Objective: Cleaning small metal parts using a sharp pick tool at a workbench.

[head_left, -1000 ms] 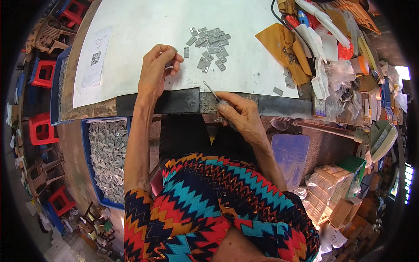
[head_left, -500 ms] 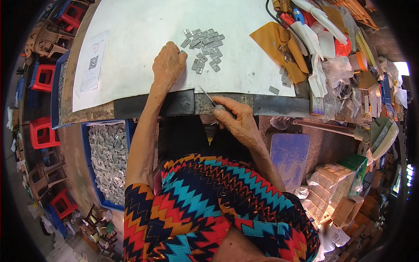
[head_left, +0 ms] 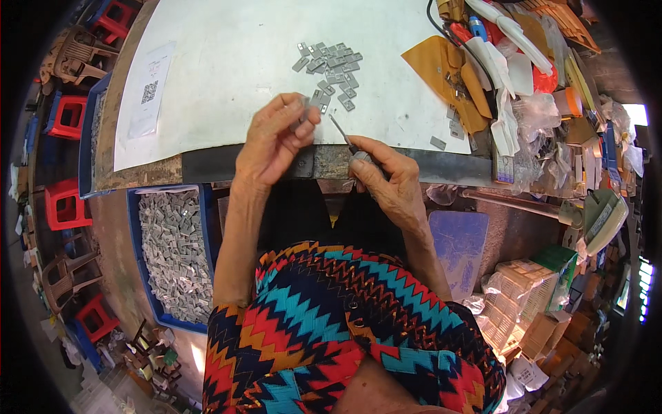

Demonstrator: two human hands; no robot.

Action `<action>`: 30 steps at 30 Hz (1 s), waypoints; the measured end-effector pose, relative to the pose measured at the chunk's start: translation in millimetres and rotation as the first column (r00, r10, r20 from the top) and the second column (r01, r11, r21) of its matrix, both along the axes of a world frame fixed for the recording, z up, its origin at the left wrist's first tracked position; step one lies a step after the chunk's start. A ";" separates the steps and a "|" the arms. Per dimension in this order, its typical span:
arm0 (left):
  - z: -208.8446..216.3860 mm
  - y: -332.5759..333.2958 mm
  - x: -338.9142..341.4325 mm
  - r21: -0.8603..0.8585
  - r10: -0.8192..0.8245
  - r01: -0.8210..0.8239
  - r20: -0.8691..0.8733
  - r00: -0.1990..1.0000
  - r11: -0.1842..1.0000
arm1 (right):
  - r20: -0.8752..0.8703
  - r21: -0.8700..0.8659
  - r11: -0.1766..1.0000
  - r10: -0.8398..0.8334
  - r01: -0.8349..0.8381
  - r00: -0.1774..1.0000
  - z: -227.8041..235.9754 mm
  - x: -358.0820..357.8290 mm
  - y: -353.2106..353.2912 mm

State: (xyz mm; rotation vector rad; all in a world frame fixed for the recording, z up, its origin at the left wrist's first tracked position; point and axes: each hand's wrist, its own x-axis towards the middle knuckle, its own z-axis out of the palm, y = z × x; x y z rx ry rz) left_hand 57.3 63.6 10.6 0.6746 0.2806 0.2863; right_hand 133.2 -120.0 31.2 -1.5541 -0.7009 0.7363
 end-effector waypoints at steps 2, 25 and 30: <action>-3.1 -7.9 -5.3 -0.042 -0.004 0.005 0.018 1.000 0.999 | 0.075 -0.008 1.000 -0.003 0.004 0.997 0.1 -1.3 2.4; 1.5 -33.5 -11.9 0.436 0.051 0.029 -0.171 0.984 0.900 | 0.380 -0.085 0.996 0.067 -0.038 0.923 -8.3 -4.9 -1.4; 3.6 -35.7 -11.0 0.489 0.056 0.052 -0.205 0.977 0.871 | 0.366 -0.087 0.995 0.072 -0.043 0.928 -10.5 -3.9 -3.6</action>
